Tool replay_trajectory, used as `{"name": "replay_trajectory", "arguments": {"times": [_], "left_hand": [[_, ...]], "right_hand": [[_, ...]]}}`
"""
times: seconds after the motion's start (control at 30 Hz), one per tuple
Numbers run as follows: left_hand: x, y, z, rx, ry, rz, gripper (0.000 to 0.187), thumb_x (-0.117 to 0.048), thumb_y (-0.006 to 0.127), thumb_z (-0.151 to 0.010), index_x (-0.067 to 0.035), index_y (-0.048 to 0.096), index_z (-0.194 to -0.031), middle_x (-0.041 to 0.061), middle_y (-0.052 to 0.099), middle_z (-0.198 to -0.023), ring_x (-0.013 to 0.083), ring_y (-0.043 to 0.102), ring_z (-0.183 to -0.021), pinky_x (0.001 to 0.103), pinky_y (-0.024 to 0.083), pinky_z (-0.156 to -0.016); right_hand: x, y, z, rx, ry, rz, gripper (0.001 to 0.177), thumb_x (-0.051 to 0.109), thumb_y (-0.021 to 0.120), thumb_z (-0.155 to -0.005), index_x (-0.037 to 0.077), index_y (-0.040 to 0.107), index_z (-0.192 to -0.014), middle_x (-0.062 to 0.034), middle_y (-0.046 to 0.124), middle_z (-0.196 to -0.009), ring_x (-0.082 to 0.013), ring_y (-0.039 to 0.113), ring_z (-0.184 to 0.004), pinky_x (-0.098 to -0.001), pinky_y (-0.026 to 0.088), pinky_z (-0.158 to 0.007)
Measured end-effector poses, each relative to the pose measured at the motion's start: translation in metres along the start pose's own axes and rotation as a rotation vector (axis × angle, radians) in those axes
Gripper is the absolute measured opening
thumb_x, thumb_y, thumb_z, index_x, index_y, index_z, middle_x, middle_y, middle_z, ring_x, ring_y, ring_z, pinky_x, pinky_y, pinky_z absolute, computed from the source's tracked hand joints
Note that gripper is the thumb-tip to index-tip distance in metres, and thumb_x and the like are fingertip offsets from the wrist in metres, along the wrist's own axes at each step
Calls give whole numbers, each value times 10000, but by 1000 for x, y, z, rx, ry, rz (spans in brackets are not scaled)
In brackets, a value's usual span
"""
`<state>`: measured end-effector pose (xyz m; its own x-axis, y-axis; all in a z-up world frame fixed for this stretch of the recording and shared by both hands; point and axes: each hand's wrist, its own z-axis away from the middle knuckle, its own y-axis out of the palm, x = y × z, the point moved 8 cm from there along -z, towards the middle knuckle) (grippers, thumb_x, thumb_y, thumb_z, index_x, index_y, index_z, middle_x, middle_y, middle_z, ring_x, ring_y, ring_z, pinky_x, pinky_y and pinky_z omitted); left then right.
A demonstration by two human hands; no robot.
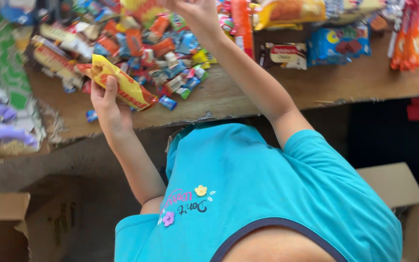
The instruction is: The person arranges canned goods in a cardboard box, then moves to a counter to sort and stack various packaged snacks, including biscuits and chocolate bars, into neat piles.
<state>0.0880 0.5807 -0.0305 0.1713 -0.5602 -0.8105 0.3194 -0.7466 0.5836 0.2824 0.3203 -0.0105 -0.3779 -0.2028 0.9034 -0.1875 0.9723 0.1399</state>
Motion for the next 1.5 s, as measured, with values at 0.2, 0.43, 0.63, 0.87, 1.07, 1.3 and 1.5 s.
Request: {"name": "replay_trajectory", "arguments": {"times": [0.2, 0.43, 0.63, 0.87, 1.07, 1.3, 1.5], "left_hand": [[77, 103, -3, 201, -290, 167, 398, -69, 730, -988, -11, 548, -1337, 117, 670, -1251, 226, 698, -1137, 414, 583, -1045], [147, 233, 48, 567, -229, -287, 390, -126, 739, -1015, -25, 516, -1319, 77, 664, -1220, 145, 652, -1110, 298, 547, -991], [169, 293, 77, 735, -158, -608, 398, -214, 756, -984, -10, 532, -1242, 80, 745, -1085, 119, 711, -988, 276, 581, -876], [191, 340, 92, 846, -194, -683, 344, -202, 768, -962, -8, 556, -1152, 72, 761, -1038, 105, 750, -929, 268, 615, -781], [162, 321, 68, 565, -146, -552, 332, -94, 760, -994, -26, 587, -1268, 36, 710, -1093, 93, 682, -954, 249, 564, -856], [154, 301, 88, 452, -78, -573, 274, -34, 790, -998, 21, 646, -1225, 50, 720, -1105, 101, 677, -991, 247, 544, -917], [181, 316, 129, 475, -79, -811, 434, -102, 855, -919, 14, 642, -1279, 48, 745, -1066, 88, 689, -960, 235, 558, -851]], "right_hand": [[81, -62, 60, 139, 256, -493, 419, 262, 665, -1127, 95, 523, -1484, -50, 677, -1355, -134, 686, -1222, -355, 581, -1081], [62, -139, 136, -8, 503, -239, 654, 519, 464, -1101, 36, 397, -1537, -104, 546, -1468, -161, 549, -1371, -362, 452, -1177], [101, -201, 179, 41, 467, 12, 1021, 282, 834, -865, 28, 154, -1583, -133, 411, -1478, -217, 433, -1405, -365, 390, -1185], [162, -280, 207, 91, 550, 393, 787, 205, 889, -841, 7, 439, -1455, -105, 594, -1314, -180, 569, -1263, -319, 474, -1111], [220, -379, 215, 64, 411, 885, 795, 216, 946, -750, 21, 578, -1427, -135, 628, -1290, -286, 646, -1197, -376, 512, -1049], [184, -446, 217, 145, 270, 1388, 770, 38, 836, -732, 57, 603, -1466, -120, 617, -1261, -341, 580, -1209, -441, 442, -1064], [151, -442, 198, 262, -9, 1702, 707, -66, 753, -736, 157, 649, -1398, -38, 602, -1261, -251, 532, -1304, -478, 286, -1195]]}}
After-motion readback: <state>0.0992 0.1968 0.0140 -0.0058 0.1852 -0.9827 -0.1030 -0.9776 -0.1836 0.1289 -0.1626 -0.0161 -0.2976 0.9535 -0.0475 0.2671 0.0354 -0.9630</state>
